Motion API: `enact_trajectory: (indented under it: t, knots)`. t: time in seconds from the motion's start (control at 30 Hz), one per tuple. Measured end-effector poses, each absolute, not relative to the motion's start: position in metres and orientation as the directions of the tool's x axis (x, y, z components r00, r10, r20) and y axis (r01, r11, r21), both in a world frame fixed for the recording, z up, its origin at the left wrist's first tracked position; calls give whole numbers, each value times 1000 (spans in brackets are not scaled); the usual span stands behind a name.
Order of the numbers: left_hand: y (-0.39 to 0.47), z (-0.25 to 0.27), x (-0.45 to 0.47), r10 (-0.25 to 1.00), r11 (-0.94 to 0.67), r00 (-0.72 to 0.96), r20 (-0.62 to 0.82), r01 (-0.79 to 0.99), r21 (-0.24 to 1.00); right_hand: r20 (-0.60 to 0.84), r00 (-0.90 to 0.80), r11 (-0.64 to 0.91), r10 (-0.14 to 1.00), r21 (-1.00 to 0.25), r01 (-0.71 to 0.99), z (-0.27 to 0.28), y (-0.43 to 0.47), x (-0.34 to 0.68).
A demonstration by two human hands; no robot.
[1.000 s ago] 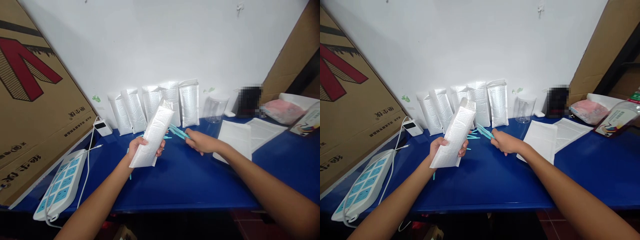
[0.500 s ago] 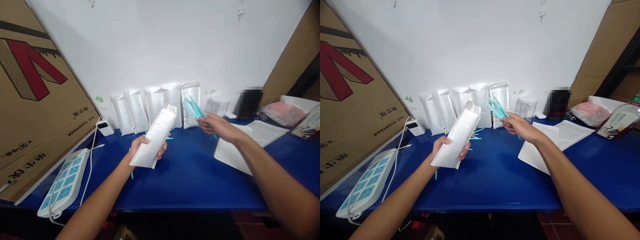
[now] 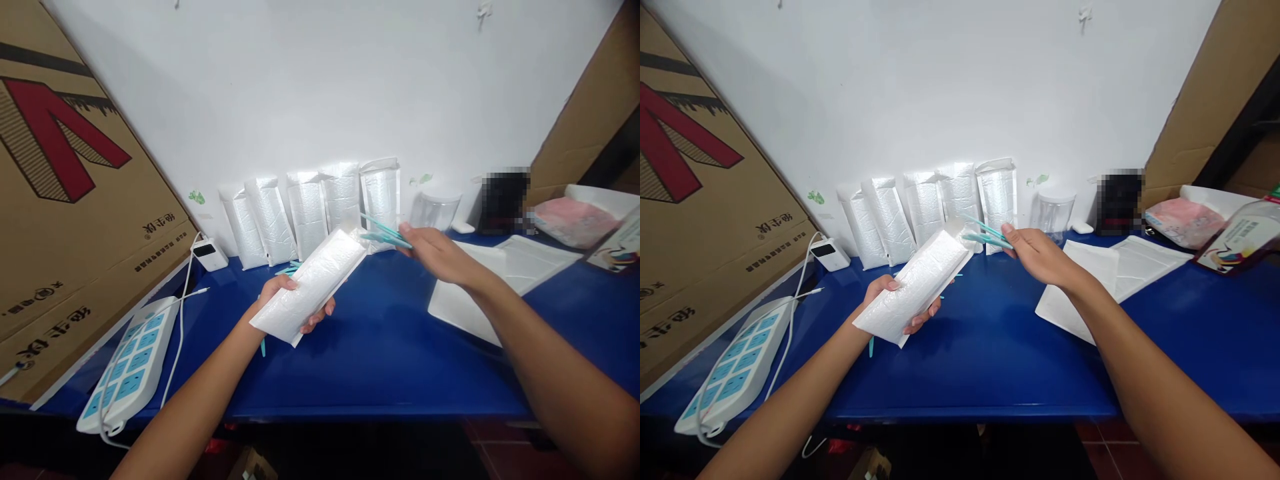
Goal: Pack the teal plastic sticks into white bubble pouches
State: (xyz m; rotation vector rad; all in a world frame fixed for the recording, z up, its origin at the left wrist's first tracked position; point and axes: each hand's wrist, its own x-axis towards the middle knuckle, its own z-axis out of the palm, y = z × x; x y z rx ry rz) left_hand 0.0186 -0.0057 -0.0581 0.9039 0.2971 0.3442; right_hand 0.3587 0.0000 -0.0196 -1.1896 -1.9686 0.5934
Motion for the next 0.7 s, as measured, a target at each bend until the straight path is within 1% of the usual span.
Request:
enact_trajectory:
  t: [0.07,0.13,0.23,0.33,0.43,0.53,0.7]
  knots:
    - [-7,-58,19,401,580,909,-116,-154,800,442,-226,478,868,-619,624,-22,0,356]
    - [-8,-58,20,388,593,914,-121,-147,792,542,-172,486,823,-514,707,-24,0,354]
    - [-8,-57,20,397,600,912,-108,-168,782,633,-190,500,750,-355,790,-27,0,353]
    - [-7,-57,19,410,597,907,-99,-186,780,643,-242,498,726,-249,831,-27,0,355]
    - [-4,-57,17,396,603,912,-112,-166,780,637,-278,503,719,-201,841,-27,2,358]
    - [-1,-59,15,366,611,922,-128,-134,781,620,-313,520,720,-182,834,-26,3,362]
    - [2,-64,12,304,628,941,-146,-83,774,528,-345,502,776,-187,844,-25,1,365]
